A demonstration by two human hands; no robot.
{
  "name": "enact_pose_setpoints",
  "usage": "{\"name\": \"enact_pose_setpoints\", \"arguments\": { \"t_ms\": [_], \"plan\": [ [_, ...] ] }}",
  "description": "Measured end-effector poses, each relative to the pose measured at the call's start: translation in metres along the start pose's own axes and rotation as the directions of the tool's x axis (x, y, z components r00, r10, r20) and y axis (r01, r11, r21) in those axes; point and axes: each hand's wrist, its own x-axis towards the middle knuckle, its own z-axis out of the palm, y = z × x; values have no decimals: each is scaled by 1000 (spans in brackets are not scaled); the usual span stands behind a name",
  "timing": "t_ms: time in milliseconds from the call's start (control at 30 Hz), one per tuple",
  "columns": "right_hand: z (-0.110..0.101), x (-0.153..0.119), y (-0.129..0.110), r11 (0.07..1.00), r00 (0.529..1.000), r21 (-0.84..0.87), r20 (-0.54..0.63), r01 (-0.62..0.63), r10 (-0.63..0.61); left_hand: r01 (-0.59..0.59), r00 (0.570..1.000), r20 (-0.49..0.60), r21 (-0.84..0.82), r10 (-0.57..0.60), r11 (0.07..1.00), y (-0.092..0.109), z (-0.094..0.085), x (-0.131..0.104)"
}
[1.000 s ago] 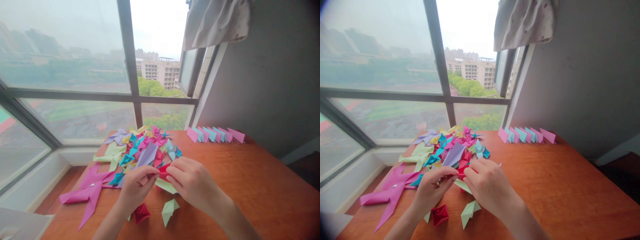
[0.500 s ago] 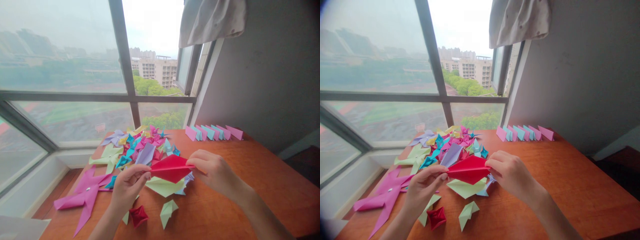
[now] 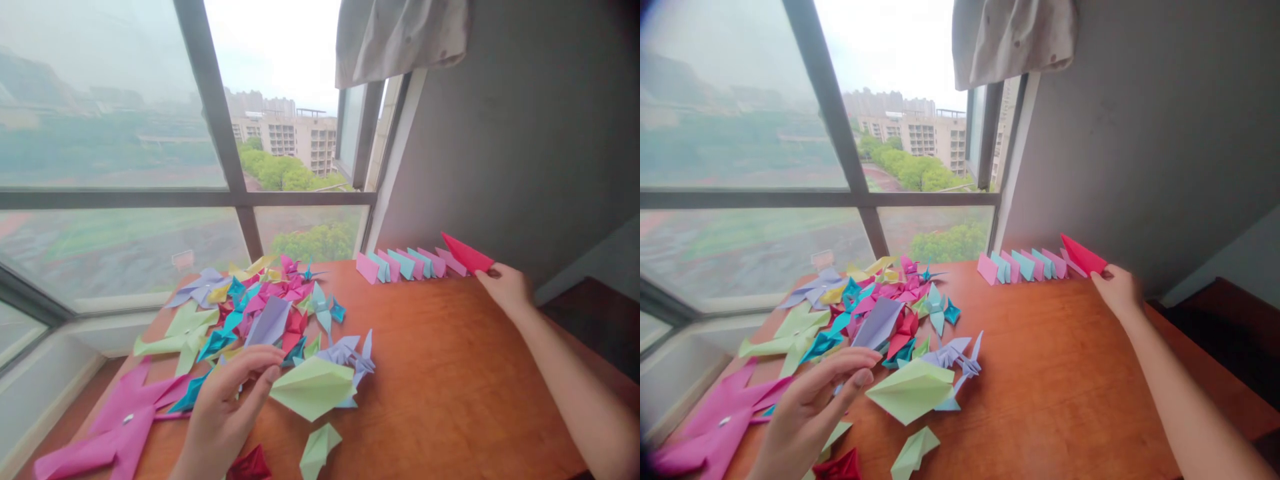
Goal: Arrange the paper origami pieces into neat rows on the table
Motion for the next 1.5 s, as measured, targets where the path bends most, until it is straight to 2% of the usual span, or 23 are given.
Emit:
{"name": "enact_pose_setpoints", "arguments": {
  "t_ms": [100,167,400,567,700,833,933,1033,1100,1133,1200,1267,1333,1433,1500],
  "plan": [
    [19,28,13,995,991,-36,92,-98,101,-10,1000,-17,53,11,999,0,1,0],
    [32,40,15,992,989,-54,89,-113,118,-4,999,-33,85,7,996,0,0,0],
    [71,59,20,985,978,-98,142,-139,152,61,998,-29,188,-56,980,-4,-7,-3],
    [85,60,26,982,965,-104,195,-158,176,-22,1000,13,227,19,974,-11,-8,-4],
    [83,58,27,977,955,-87,210,-195,210,-54,998,55,240,42,969,-11,-8,-2],
    [64,46,25,982,969,-40,164,-183,187,-70,997,57,235,58,969,-7,-9,-1],
    [49,26,16,991,979,2,150,-137,136,-83,996,48,214,74,973,-3,-6,-1],
    [43,-8,-4,994,979,96,200,-56,36,-97,995,52,191,88,977,-1,-2,-1],
    [43,-39,-26,972,968,236,242,11,-69,-101,994,62,197,91,975,-2,0,-1],
    [43,-57,-40,943,957,331,258,42,-133,-104,993,69,203,92,974,-3,1,-1],
    [38,-92,-71,878,905,467,322,103,-277,-114,992,84,215,98,970,-5,2,-2],
    [26,-124,-104,821,837,552,375,143,-398,-130,989,104,226,109,966,-5,3,-1],
    [8,-149,-137,752,747,632,405,187,-527,-151,984,129,238,123,959,-5,4,-1],
    [-16,-177,-179,616,619,745,363,257,-697,-173,976,175,251,132,952,-3,6,0],
    [-24,-192,-199,537,552,785,311,310,-774,-183,970,205,249,133,951,-2,7,-1]
  ]
}}
